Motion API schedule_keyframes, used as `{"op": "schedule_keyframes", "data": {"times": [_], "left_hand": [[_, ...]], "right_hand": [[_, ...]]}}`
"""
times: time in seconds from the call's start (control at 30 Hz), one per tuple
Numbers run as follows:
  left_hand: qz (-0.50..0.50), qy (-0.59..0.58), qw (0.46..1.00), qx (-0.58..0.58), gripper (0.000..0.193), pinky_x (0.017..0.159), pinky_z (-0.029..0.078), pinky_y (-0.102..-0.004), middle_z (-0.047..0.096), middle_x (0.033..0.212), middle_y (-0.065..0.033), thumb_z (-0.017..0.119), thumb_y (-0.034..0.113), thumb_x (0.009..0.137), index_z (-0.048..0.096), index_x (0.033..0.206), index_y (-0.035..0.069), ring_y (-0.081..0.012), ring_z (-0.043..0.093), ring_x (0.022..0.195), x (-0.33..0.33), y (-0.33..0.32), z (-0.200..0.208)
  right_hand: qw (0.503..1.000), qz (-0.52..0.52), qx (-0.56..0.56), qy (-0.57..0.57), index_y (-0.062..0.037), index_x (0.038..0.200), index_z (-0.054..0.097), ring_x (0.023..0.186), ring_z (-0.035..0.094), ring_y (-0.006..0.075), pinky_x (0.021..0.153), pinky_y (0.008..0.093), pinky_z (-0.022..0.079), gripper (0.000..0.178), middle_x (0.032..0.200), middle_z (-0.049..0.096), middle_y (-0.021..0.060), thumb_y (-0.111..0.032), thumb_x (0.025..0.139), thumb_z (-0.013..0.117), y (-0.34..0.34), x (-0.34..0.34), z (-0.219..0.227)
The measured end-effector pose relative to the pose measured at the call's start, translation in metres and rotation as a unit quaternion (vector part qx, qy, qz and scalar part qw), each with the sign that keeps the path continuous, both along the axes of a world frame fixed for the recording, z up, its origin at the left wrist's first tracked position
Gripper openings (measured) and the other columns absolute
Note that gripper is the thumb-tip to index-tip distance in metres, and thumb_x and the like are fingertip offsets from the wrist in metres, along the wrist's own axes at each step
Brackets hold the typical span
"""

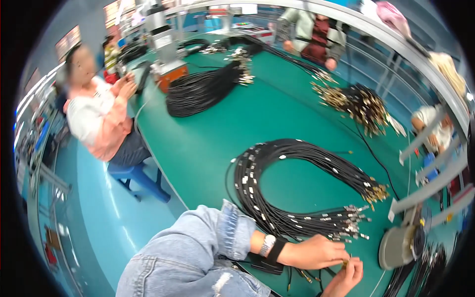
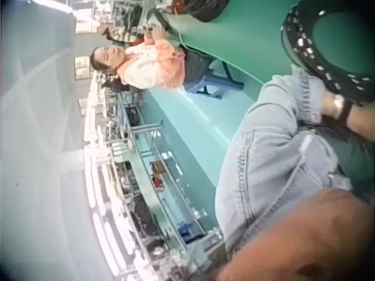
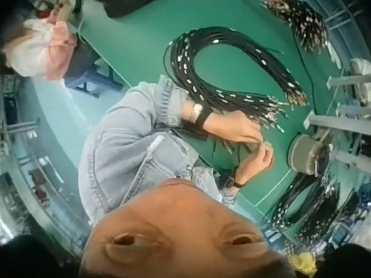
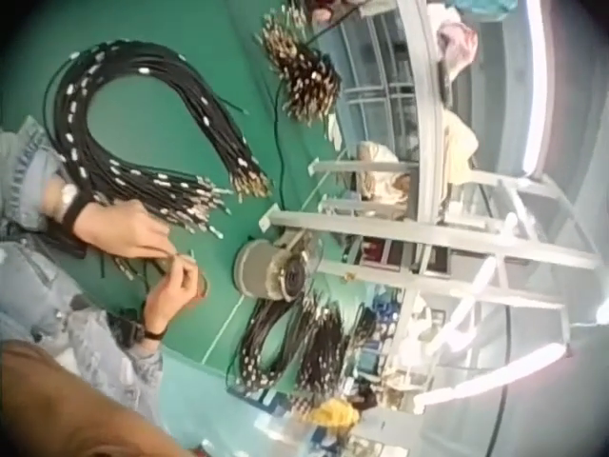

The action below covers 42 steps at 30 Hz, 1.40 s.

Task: Assembling wire harnesses by attaching connectors to bundles of wires.

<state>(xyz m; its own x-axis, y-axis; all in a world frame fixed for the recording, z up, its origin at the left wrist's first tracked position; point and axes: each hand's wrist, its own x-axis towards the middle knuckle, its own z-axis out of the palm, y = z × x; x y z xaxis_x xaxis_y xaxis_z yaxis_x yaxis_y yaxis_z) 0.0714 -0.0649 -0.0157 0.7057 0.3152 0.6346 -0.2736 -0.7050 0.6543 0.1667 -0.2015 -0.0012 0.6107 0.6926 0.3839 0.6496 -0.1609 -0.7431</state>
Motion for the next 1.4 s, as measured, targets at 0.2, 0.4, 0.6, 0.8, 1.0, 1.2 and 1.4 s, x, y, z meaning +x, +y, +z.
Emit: {"op": "schedule_keyframes", "data": {"times": [0.2, 0.4, 0.6, 0.8, 1.0, 1.2, 1.4], "left_hand": [[-0.049, -0.016, 0.999, -0.004, 0.015, 0.049, 0.043, -0.0374, 0.054, 0.076, -0.0066, 0.057, 0.017, 0.086, 0.058, 0.096, 0.006, -0.0271, 0.056, 0.059, 0.002, -0.002, -0.004], [-0.097, 0.006, 0.990, -0.100, 0.015, 0.053, 0.042, -0.0348, 0.056, 0.074, -0.0067, 0.057, 0.017, 0.085, 0.059, 0.092, 0.004, -0.0238, 0.055, 0.061, 0.005, -0.002, -0.003], [-0.132, 0.078, 0.973, -0.174, 0.016, 0.056, 0.040, -0.0330, 0.055, 0.069, -0.0069, 0.058, 0.018, 0.083, 0.061, 0.089, 0.003, -0.0205, 0.052, 0.061, 0.009, 0.002, -0.005], [-0.126, 0.077, 0.975, -0.168, 0.017, 0.058, 0.041, -0.0339, 0.055, 0.069, -0.0076, 0.058, 0.017, 0.082, 0.060, 0.089, 0.002, -0.0213, 0.054, 0.064, 0.011, 0.004, -0.011], [-0.112, 0.053, 0.981, -0.147, 0.014, 0.061, 0.044, -0.0351, 0.057, 0.070, -0.0089, 0.057, 0.014, 0.080, 0.059, 0.087, 0.002, -0.0230, 0.056, 0.066, 0.013, 0.004, -0.011], [-0.119, 0.059, 0.977, -0.168, 0.014, 0.060, 0.044, -0.0355, 0.056, 0.067, -0.0092, 0.057, 0.014, 0.079, 0.059, 0.085, 0.002, -0.0239, 0.055, 0.064, 0.007, 0.004, -0.006], [-0.111, 0.051, 0.977, -0.177, 0.015, 0.059, 0.043, -0.0370, 0.057, 0.067, -0.0100, 0.058, 0.016, 0.078, 0.060, 0.084, 0.002, -0.0260, 0.057, 0.063, 0.003, 0.001, -0.003]], "right_hand": [[0.927, -0.009, 0.156, 0.342, -0.0008, 0.078, 0.053, 0.069, 0.044, 0.0110, 0.064, 0.0241, 0.036, 0.010, 0.080, 0.052, 0.0032, -0.006, 0.086, 0.053, 0.006, -0.011, 0.006], [0.926, 0.003, 0.150, 0.346, -0.0020, 0.078, 0.053, 0.069, 0.043, 0.0103, 0.064, 0.0239, 0.035, 0.011, 0.080, 0.052, 0.0028, -0.007, 0.087, 0.054, 0.003, -0.009, 0.006], [0.917, 0.034, 0.156, 0.365, -0.0032, 0.078, 0.052, 0.071, 0.044, 0.0098, 0.066, 0.0236, 0.035, 0.011, 0.081, 0.052, 0.0021, -0.006, 0.088, 0.055, 0.003, -0.006, 0.004], [0.916, 0.049, 0.153, 0.368, -0.0030, 0.079, 0.053, 0.072, 0.045, 0.0101, 0.069, 0.0239, 0.037, 0.010, 0.081, 0.053, 0.0021, -0.006, 0.088, 0.054, 0.004, -0.002, 0.000], [0.910, 0.051, 0.166, 0.376, -0.0026, 0.080, 0.054, 0.073, 0.048, 0.0114, 0.071, 0.0246, 0.039, 0.009, 0.080, 0.054, 0.0026, -0.006, 0.089, 0.054, 0.006, 0.002, -0.006], [0.909, 0.057, 0.167, 0.377, -0.0026, 0.082, 0.054, 0.073, 0.049, 0.0118, 0.071, 0.0255, 0.039, 0.009, 0.081, 0.055, 0.0025, -0.007, 0.089, 0.054, 0.006, 0.000, -0.006], [0.918, 0.061, 0.158, 0.358, -0.0038, 0.084, 0.056, 0.075, 0.049, 0.0118, 0.072, 0.0270, 0.040, 0.010, 0.081, 0.055, 0.0023, -0.011, 0.090, 0.054, 0.002, -0.001, -0.012]]}}
